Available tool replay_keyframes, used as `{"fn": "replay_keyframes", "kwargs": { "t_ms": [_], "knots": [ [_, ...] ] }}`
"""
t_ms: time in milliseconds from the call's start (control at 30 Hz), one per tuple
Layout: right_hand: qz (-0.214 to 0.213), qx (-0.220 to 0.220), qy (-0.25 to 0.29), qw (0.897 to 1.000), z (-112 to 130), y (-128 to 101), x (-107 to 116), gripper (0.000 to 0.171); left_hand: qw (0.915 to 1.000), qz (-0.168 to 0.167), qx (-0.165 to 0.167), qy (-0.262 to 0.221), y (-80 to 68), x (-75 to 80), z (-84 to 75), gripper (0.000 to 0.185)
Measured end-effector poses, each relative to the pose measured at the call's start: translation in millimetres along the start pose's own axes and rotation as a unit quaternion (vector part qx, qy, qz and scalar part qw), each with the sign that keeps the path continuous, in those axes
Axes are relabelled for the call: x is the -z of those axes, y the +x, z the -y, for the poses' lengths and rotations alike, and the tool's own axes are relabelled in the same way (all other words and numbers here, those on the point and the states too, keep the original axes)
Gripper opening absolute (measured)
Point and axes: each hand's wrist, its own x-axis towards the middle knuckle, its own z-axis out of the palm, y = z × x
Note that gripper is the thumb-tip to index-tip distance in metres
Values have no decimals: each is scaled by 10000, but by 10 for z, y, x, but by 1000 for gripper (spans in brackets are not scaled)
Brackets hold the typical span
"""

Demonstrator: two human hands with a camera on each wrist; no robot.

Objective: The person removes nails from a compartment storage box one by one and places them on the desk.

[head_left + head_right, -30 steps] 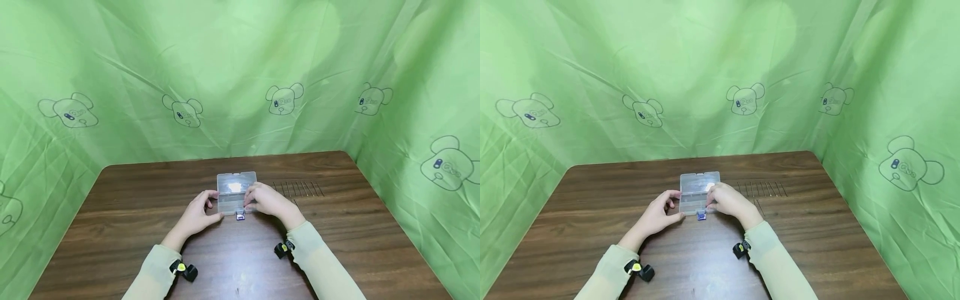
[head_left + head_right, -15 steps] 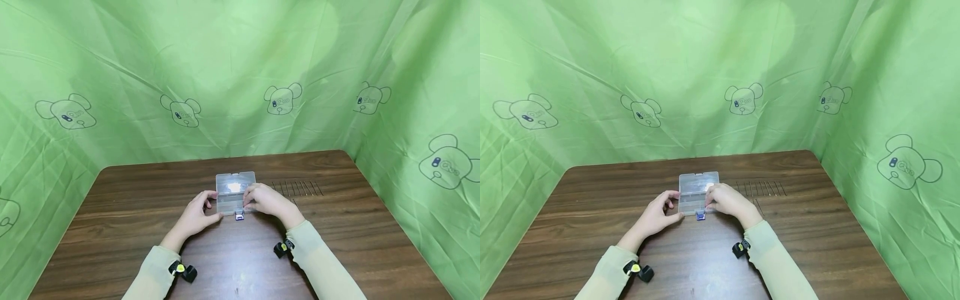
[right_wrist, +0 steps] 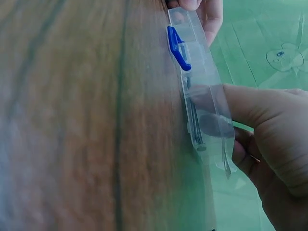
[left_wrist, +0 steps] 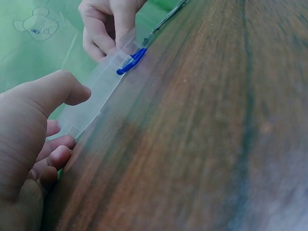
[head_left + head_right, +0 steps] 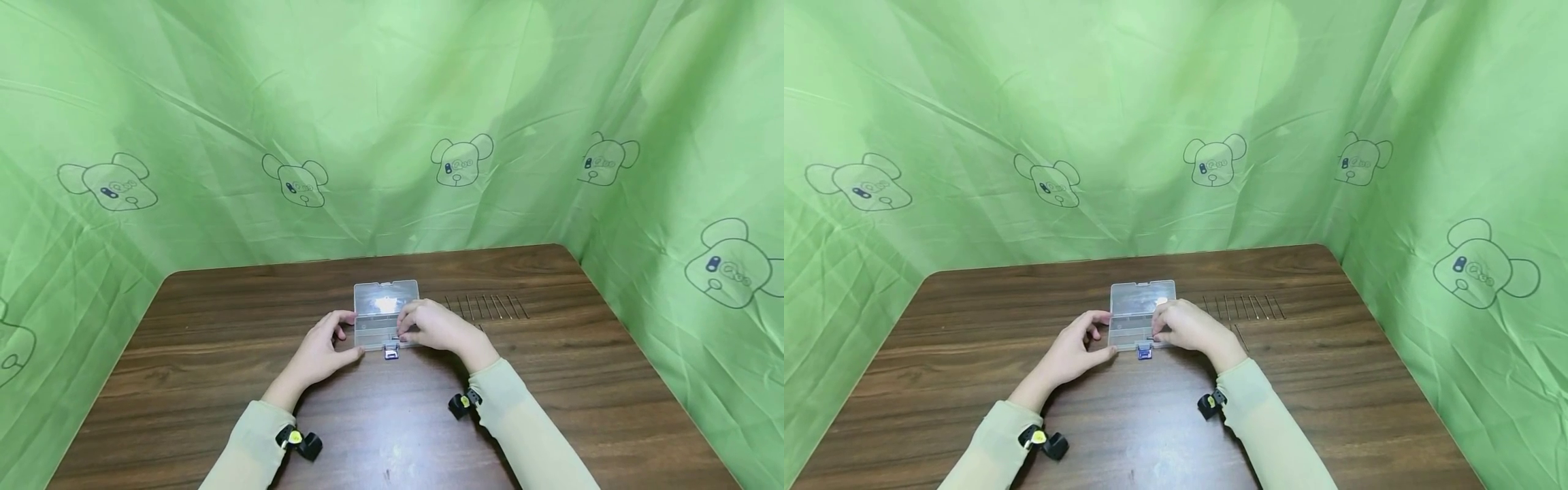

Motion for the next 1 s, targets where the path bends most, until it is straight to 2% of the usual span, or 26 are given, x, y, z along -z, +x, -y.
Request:
{"fn": "replay_keyframes", "kwargs": {
  "t_ms": [200, 400, 467, 767, 1000],
  "knots": [
    [-78, 75, 173, 9998, -93, -9, -28, 8, 10000, -50, -29, 12, -2, -7, 30, 61],
    [-122, -63, 1000, 9949, -133, -54, 23, 8, 10000, -68, -44, -29, -2, -6, 26, 60],
    [-97, -104, 1103, 9938, -132, -66, 38, 7, 10000, -71, -51, -28, -3, -5, 25, 60],
    [-102, 239, 677, 9974, -94, -67, 36, 8, 9999, -15, -137, 12, 5, -7, 7, 67],
    [9, 253, 118, 9996, -54, -39, 38, 6, 9996, -1, -243, 119, 9, -8, 28, 71]
  ]
}}
